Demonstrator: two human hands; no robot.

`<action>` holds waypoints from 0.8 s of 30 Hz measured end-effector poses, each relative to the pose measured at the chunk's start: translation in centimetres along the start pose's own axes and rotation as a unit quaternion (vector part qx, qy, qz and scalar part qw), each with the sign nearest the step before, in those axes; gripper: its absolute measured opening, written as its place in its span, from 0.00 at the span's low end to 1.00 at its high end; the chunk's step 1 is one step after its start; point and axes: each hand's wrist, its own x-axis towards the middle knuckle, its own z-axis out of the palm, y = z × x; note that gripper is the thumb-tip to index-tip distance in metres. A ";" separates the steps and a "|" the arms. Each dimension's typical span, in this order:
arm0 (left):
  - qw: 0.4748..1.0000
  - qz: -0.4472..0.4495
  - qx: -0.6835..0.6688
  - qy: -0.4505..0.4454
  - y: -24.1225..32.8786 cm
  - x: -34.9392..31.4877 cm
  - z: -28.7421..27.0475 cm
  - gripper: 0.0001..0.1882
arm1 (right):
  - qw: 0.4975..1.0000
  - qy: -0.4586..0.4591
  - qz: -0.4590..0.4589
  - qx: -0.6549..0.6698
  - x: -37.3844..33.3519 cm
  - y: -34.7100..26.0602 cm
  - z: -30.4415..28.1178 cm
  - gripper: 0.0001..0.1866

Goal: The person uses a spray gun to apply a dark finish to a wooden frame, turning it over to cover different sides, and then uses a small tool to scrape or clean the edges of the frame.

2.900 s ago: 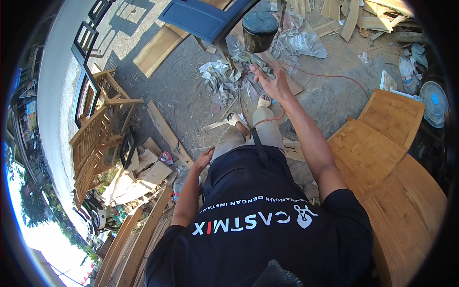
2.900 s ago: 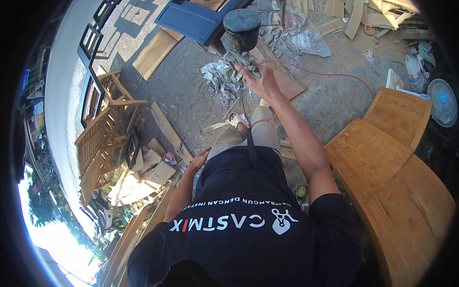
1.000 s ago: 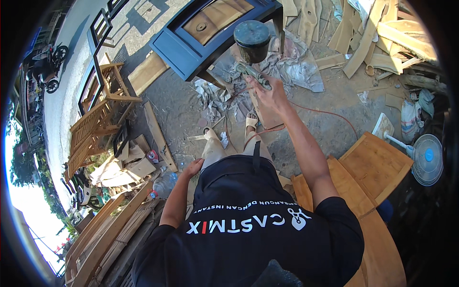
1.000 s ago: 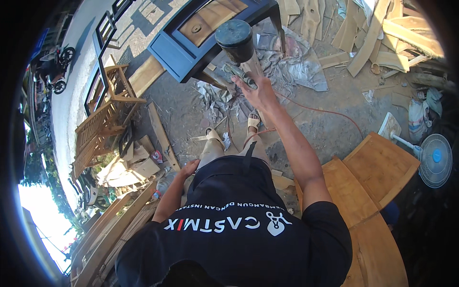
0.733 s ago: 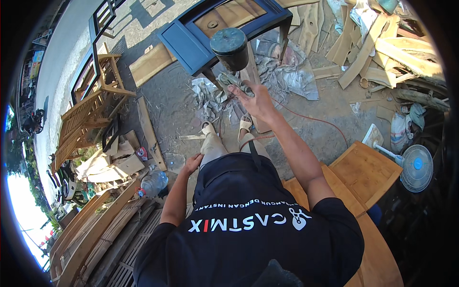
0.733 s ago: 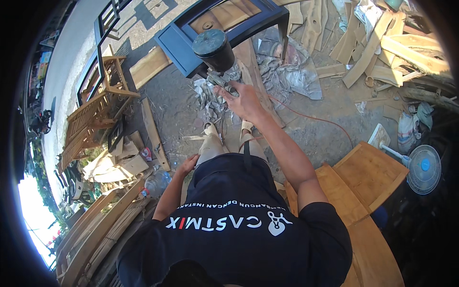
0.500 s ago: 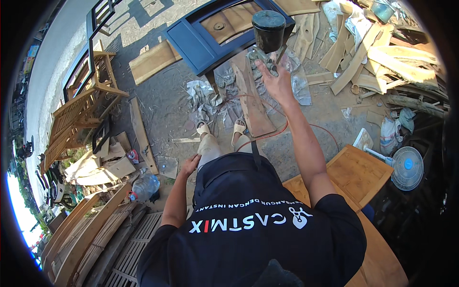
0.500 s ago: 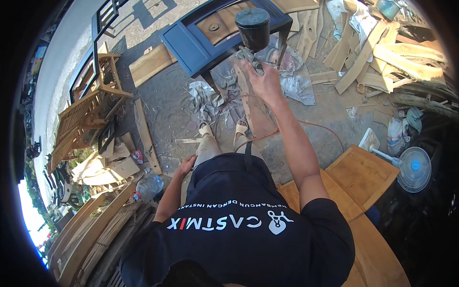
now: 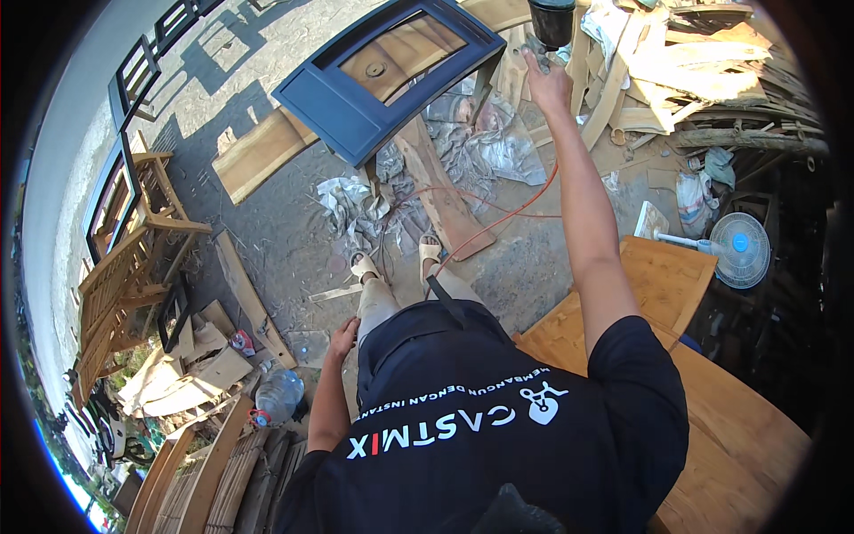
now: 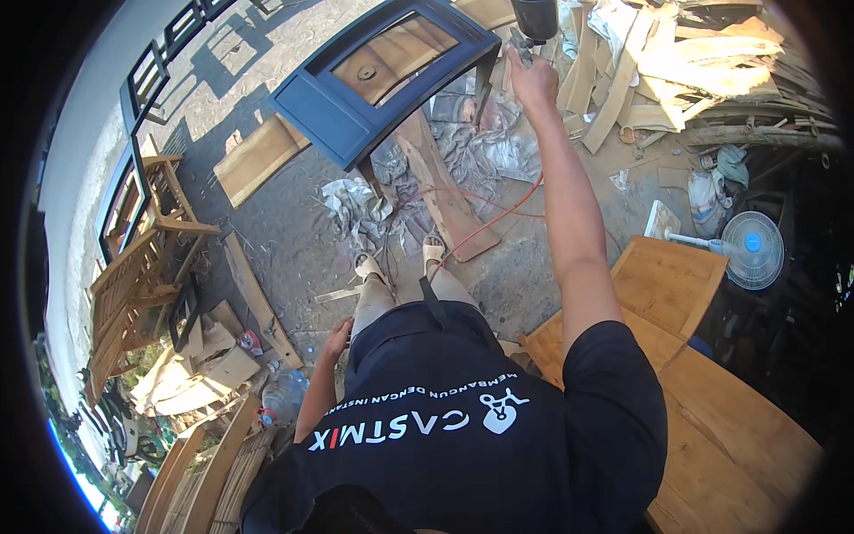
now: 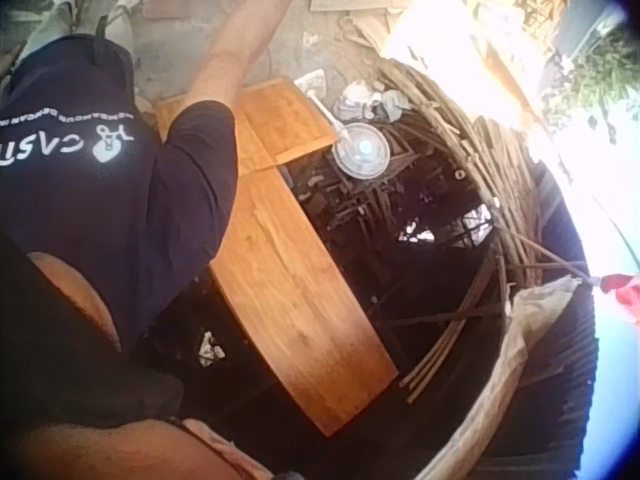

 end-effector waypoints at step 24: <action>0.988 0.135 0.072 0.010 -1.1 9.1 -32.7 0.33 | 0.992 -0.073 0.039 0.098 -29.0 -21.9 8.8 0.31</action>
